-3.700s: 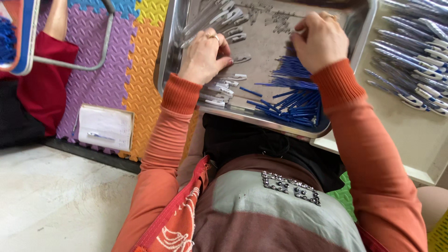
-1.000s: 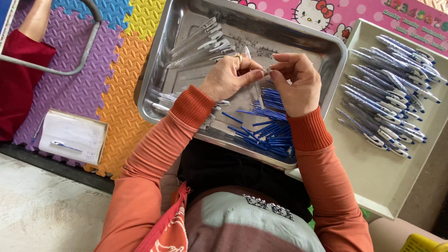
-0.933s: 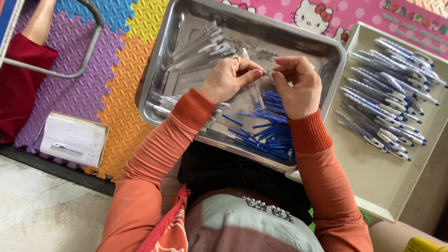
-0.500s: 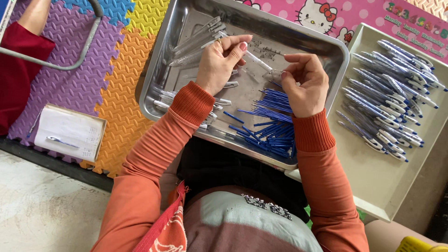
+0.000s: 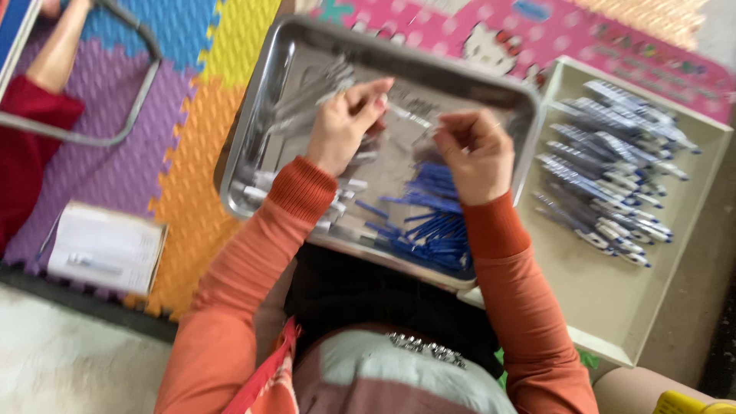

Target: The person assembles pens by inserting blue ink refills and springs into white plastic pen barrels by hand.

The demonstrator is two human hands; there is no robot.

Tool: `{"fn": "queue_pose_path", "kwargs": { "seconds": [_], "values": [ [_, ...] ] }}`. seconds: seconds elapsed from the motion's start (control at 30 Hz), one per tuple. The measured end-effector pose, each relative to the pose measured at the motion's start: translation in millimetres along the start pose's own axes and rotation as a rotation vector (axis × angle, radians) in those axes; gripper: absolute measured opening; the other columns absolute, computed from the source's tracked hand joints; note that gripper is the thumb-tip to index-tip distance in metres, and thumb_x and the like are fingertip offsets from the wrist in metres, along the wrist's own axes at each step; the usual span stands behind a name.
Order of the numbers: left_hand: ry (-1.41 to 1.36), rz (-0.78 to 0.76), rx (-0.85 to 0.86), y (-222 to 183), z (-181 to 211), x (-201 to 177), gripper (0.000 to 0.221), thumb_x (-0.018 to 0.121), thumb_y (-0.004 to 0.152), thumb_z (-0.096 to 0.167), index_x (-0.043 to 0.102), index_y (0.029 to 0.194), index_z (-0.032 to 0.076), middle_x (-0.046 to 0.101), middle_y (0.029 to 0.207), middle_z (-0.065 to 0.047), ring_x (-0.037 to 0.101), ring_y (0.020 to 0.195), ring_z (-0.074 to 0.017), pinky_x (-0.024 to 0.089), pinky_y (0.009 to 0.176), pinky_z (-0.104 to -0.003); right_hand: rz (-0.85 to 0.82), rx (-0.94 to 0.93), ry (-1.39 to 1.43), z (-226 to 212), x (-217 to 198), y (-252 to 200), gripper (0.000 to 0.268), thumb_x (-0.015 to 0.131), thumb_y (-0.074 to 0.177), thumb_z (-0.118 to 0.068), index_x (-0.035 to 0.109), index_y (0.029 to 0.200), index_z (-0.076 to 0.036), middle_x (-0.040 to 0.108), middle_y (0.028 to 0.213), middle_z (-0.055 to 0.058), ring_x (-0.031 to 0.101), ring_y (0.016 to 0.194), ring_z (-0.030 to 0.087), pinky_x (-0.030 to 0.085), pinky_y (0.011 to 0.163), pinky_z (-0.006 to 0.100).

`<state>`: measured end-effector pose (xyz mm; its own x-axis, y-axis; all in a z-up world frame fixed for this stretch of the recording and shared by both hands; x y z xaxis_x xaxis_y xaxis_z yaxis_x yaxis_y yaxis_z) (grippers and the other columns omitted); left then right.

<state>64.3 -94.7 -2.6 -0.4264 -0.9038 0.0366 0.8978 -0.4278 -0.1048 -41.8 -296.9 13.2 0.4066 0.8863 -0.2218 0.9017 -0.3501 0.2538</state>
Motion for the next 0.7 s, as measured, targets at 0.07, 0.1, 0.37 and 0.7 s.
{"fn": "queue_pose_path", "kwargs": {
  "seconds": [0.07,0.1,0.37,0.7],
  "values": [
    [-0.013,-0.049,0.122,1.5,2.0,6.2,0.029,0.071,0.104,0.019,0.073,0.131,0.008,0.078,0.095,-0.008,0.077,0.077,-0.0110,0.066,0.067,-0.023,0.029,-0.018,0.061,-0.6,-3.5,1.1,0.024,0.079,0.092,0.006,0.077,0.114,-0.003,0.073,0.089,0.008,0.065,0.079,0.011,0.056,0.073,0.025],
    [-0.066,-0.063,0.079,0.2,-3.7,9.9,0.032,0.073,0.103,0.019,0.072,0.133,0.008,0.078,0.096,-0.006,0.077,0.077,-0.0101,0.065,0.067,-0.021,0.029,-0.006,0.048,-5.7,-3.4,-0.2,0.024,0.083,0.089,0.007,0.079,0.110,-0.005,0.075,0.087,0.008,0.068,0.077,0.011,0.057,0.071,0.025],
    [-0.145,-0.160,0.097,2.3,-9.8,16.4,0.034,0.074,0.102,0.017,0.071,0.134,0.005,0.079,0.095,-0.008,0.079,0.078,-0.0127,0.063,0.065,-0.020,-0.101,0.075,0.144,1.4,10.5,-2.5,0.021,0.087,0.091,-0.005,0.081,0.111,-0.006,0.077,0.090,0.008,0.067,0.079,0.008,0.060,0.074,0.024],
    [0.441,-0.167,0.400,-3.9,12.5,26.3,0.028,0.076,0.102,0.023,0.072,0.127,0.013,0.076,0.088,-0.008,0.075,0.078,-0.0229,0.062,0.070,-0.031,-0.086,0.118,0.362,15.8,5.9,-1.6,0.020,0.086,0.091,-0.003,0.077,0.106,0.006,0.078,0.083,0.016,0.074,0.070,0.014,0.063,0.065,0.026]
  ]
}}
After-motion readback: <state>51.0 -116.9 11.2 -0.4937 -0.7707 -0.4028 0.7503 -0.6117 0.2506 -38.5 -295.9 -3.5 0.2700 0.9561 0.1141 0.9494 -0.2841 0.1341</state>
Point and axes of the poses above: each hand's wrist, its own y-axis towards the middle knuckle, its own x-axis out of the palm, z = x × y, the point moved 8 cm from there along y, towards the middle knuckle
